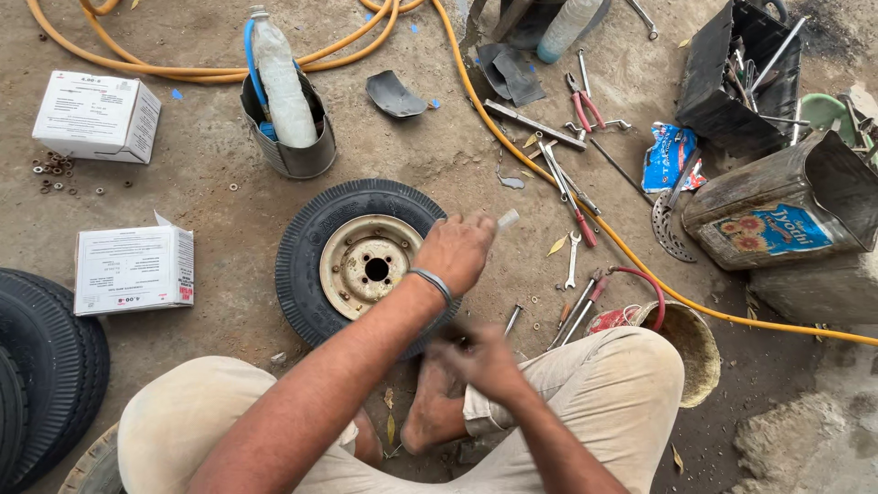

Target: The person sits on the floor and uses a metal tire lever to pry and adjust the valve stem on a small wheel. They repeatedly insert the lever into the rim, apply leverage, and reposition the tool to manipulate the valve area.

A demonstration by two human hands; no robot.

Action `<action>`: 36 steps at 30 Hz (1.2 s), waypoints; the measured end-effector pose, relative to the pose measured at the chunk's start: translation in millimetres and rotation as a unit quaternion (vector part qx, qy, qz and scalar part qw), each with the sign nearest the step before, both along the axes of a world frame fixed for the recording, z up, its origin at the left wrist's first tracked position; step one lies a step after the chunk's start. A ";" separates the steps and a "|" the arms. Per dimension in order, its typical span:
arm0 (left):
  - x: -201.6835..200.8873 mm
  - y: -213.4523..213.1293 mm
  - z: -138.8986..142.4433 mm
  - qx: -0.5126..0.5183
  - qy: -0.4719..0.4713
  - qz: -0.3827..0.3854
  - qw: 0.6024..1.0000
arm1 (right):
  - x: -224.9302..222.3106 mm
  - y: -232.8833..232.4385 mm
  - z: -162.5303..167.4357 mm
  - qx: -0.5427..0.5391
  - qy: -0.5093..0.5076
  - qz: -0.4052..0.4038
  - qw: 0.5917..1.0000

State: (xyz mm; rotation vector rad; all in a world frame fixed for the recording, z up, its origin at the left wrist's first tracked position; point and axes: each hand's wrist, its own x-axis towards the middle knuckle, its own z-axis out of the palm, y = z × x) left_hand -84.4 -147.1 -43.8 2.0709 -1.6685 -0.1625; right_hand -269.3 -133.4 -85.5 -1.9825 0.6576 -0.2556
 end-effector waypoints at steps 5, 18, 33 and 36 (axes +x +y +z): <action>9.1 8.9 11.0 0.041 -0.028 -0.111 0.993 | 13.4 -66.9 54.7 -0.305 -0.148 -0.260 0.904; 10.1 -2.1 8.4 -0.147 -0.063 -0.048 0.986 | -0.3 -83.9 10.7 -0.299 0.073 -0.173 0.936; 17.0 -26.7 8.5 -0.229 -0.034 -0.023 0.973 | 31.0 -12.0 -21.2 0.142 -0.079 -0.242 0.956; 17.6 -23.2 13.2 -0.275 -0.022 -0.012 0.961 | 33.9 4.9 -29.5 0.238 -0.161 -0.220 0.932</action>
